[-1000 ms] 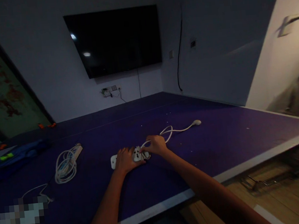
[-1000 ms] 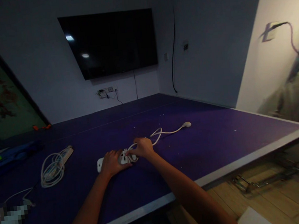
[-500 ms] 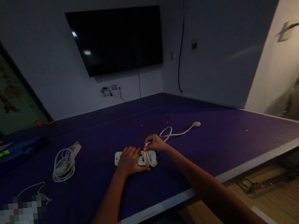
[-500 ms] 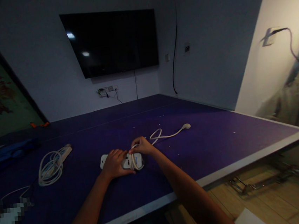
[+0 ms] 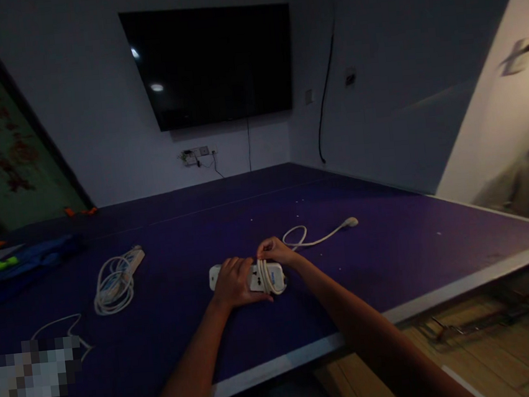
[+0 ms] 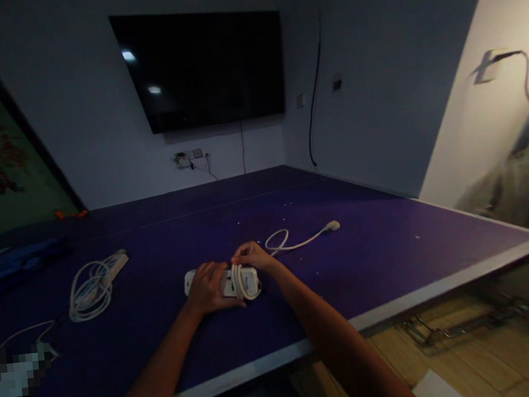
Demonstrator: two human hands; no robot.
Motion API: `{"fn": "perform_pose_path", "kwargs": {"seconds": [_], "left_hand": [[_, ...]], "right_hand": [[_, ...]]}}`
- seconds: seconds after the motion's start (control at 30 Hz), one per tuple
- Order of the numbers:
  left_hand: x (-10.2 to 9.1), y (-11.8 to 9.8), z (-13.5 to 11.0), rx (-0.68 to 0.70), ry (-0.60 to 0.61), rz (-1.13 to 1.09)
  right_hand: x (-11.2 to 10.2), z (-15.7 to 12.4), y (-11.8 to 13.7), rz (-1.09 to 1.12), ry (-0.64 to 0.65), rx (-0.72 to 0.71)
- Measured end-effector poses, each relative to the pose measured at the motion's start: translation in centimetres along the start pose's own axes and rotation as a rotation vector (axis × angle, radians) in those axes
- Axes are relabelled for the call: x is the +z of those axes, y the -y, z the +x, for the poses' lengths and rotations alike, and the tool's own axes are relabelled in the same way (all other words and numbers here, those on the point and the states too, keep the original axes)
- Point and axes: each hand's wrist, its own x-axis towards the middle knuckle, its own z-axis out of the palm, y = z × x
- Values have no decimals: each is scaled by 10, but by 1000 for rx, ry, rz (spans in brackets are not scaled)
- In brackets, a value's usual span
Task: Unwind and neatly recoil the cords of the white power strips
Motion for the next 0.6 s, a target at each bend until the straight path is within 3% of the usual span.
{"fn": "perform_pose_path", "kwargs": {"seconds": [0.27,0.47,0.6], "left_hand": [[0,-5,-2,-26,-153,9],[1,-4,-4,-61,-166,23],[2,2,-5,-147,-161,18]], "right_hand": [[9,-3,2,120,24,3],[13,-1,0,146,7,57],[14,5,-9,123,-79,98]]}}
